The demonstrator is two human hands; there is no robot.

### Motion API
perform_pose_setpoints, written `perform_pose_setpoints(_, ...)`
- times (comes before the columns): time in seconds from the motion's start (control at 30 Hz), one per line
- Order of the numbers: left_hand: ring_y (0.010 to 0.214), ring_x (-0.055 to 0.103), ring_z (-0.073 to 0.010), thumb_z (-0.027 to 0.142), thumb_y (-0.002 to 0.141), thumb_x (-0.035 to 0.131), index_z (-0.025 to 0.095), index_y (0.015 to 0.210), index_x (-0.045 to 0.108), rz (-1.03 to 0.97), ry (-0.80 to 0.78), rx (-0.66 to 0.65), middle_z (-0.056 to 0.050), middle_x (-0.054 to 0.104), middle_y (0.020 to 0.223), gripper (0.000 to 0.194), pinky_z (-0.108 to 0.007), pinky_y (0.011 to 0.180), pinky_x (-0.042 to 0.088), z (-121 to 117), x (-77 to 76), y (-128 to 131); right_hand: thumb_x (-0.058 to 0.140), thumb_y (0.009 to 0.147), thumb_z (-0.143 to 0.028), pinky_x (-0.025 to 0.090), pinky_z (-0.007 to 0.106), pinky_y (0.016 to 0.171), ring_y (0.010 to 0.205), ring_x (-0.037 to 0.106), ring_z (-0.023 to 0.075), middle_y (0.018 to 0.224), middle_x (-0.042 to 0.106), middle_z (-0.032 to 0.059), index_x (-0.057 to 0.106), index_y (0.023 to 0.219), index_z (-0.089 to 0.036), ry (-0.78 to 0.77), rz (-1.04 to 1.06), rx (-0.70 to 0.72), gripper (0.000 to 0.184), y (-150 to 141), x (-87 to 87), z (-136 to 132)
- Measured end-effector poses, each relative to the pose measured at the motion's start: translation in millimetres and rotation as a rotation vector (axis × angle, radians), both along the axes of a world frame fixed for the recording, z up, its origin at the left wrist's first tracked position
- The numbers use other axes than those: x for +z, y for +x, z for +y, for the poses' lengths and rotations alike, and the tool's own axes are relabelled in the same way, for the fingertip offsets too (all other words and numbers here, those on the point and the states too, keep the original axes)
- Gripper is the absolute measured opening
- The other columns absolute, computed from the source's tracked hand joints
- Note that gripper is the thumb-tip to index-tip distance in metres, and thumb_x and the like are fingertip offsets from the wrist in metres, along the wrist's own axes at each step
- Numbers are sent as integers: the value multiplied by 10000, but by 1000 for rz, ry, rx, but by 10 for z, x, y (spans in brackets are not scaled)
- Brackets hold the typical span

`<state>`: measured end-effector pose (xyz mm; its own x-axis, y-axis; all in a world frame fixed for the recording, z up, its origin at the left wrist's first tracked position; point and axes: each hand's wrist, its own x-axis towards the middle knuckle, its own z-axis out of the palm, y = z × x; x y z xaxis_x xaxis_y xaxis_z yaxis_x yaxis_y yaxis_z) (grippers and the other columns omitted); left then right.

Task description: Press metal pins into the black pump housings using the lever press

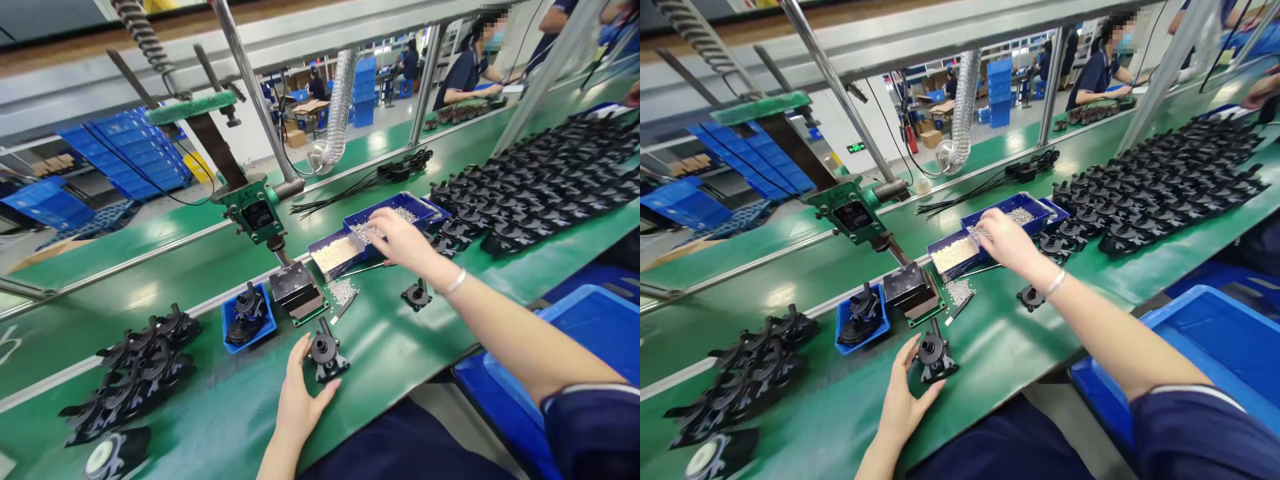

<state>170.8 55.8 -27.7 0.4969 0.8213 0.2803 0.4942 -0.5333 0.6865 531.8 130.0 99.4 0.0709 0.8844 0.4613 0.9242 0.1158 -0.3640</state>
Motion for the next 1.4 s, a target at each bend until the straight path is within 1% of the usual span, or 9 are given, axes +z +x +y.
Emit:
perform_pose_setpoints(0.1,1398,463,-337,359,834,744,261,1514,262,40,-46,-33,-162,422,1533,840,-557,1126,438,78,17,87,660,882,-166,482,405,1003,1069,660,310,1043,711,187,736,956,-70,-311,-43,-129,143,435,162,581)
perform_pose_setpoints(0.23,1332,540,-326,355,850,719,279,1456,362,13,-2,-22,-136,535,1439,708,-539,1095,480,148,-34,162,805,763,-174,548,321,776,728,694,197,700,712,52,713,704,-121,-507,-26,-51,121,617,11,979)
perform_pose_setpoints(0.5,1292,572,-350,336,848,707,277,1446,382,-23,86,-46,-158,570,1391,682,-564,1027,538,175,-152,112,739,814,-223,507,211,673,728,699,152,798,768,40,766,847,-144,-459,96,-53,90,688,-250,1023)
perform_pose_setpoints(0.83,1290,570,-354,321,855,696,291,1449,364,-49,64,-59,-167,556,1389,681,-555,1015,554,162,-149,51,698,851,-277,496,223,550,549,653,143,674,730,55,734,825,-115,-376,294,-155,168,628,-91,958)
perform_pose_setpoints(0.97,1349,513,-353,298,853,703,277,1464,338,-74,-21,-74,-172,506,1443,712,-554,1063,513,138,-125,48,650,895,-315,525,269,679,717,686,176,833,747,79,708,911,-129,-213,309,-145,196,314,122,673)
perform_pose_setpoints(1.07,1366,498,-344,283,850,701,263,1503,261,-121,-110,-73,-174,473,1476,788,-545,1088,493,103,-141,48,662,900,-339,532,307,748,790,671,185,868,723,55,693,870,-178,-101,354,164,167,-206,112,302)
perform_pose_setpoints(1.2,1374,495,-320,276,854,698,257,1530,175,-175,-177,-75,-165,456,1501,855,-533,1121,465,56,-177,63,642,943,-280,529,347,859,918,640,183,943,678,47,662,856,-208,-182,413,634,115,-938,-263,-148)
perform_pose_setpoints(1.3,1363,510,-312,274,842,714,244,1537,148,-184,-178,-52,-167,483,1481,896,-523,1119,472,34,-175,77,629,958,-256,528,343,878,977,618,182,1003,649,56,643,904,-205,-233,430,708,76,-1264,-586,-279)
perform_pose_setpoints(1.4,1340,536,-310,275,832,724,243,1542,136,-167,-159,-37,-165,506,1465,922,-516,1105,491,28,-160,87,592,983,-261,530,334,864,974,606,180,1016,633,58,626,932,-203,-256,374,737,84,-1386,-714,-280)
